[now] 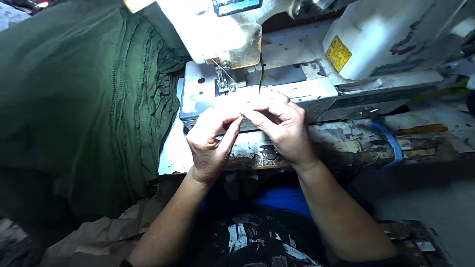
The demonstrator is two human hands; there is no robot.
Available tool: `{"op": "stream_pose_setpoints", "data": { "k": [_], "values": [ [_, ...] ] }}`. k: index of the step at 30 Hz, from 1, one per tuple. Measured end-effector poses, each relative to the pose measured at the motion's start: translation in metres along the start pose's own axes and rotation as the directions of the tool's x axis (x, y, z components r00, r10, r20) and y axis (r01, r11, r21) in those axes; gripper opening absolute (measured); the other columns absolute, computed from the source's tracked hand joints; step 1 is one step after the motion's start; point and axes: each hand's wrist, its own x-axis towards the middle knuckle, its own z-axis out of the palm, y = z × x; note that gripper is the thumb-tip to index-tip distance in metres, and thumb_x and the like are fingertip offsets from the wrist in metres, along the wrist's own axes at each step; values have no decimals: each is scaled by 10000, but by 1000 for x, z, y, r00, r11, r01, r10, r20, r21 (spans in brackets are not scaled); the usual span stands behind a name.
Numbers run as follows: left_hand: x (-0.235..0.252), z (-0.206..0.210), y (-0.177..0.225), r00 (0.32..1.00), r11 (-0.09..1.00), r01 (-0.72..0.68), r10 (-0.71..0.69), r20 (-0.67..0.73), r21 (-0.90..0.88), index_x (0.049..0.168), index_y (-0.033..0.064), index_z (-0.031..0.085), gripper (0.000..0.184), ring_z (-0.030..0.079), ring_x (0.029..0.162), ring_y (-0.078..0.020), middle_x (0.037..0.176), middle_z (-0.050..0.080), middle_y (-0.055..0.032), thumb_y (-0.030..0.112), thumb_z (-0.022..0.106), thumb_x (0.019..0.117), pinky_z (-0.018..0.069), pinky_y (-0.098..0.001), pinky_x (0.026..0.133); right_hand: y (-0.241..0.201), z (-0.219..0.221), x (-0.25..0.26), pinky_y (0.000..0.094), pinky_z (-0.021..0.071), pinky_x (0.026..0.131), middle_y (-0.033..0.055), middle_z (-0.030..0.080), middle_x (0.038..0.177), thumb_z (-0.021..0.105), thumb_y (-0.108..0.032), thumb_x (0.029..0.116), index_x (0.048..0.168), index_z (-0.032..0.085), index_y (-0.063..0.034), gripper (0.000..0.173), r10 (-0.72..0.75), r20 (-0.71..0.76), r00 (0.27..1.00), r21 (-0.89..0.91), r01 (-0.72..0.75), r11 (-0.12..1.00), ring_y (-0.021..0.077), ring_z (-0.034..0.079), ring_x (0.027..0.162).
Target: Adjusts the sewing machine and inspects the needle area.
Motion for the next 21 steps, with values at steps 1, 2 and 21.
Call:
{"op": "stream_pose_setpoints", "data": {
  "k": [1,2,21],
  "values": [
    [0,0,1,1000,1000,-1,1,4,12,903,-61,733,50,647,880,-98,887,697,-104,-23,703,895,526,-208,817,0,2,0,177,520,890,65,681,1036,718,-46,918,954,756,-7,65,-3,-4,1000,1,3,1000,75,631,1032],
    [0,0,2,1000,1000,0,0,9,26,904,-59,735,51,648,872,-99,883,696,-105,-19,704,895,528,-210,812,-1,3,0,176,515,893,63,679,1027,717,-41,917,950,752,-6,60,-6,-7,1000,-6,6,1000,74,628,1032],
    [4,-4,5,999,969,-33,22,48,244,902,14,774,65,668,877,-154,898,740,-100,50,720,901,485,-314,814,2,9,0,158,528,861,35,684,973,720,-27,909,910,743,-8,30,16,-56,998,-12,-16,1000,41,640,986]
  ]
}}
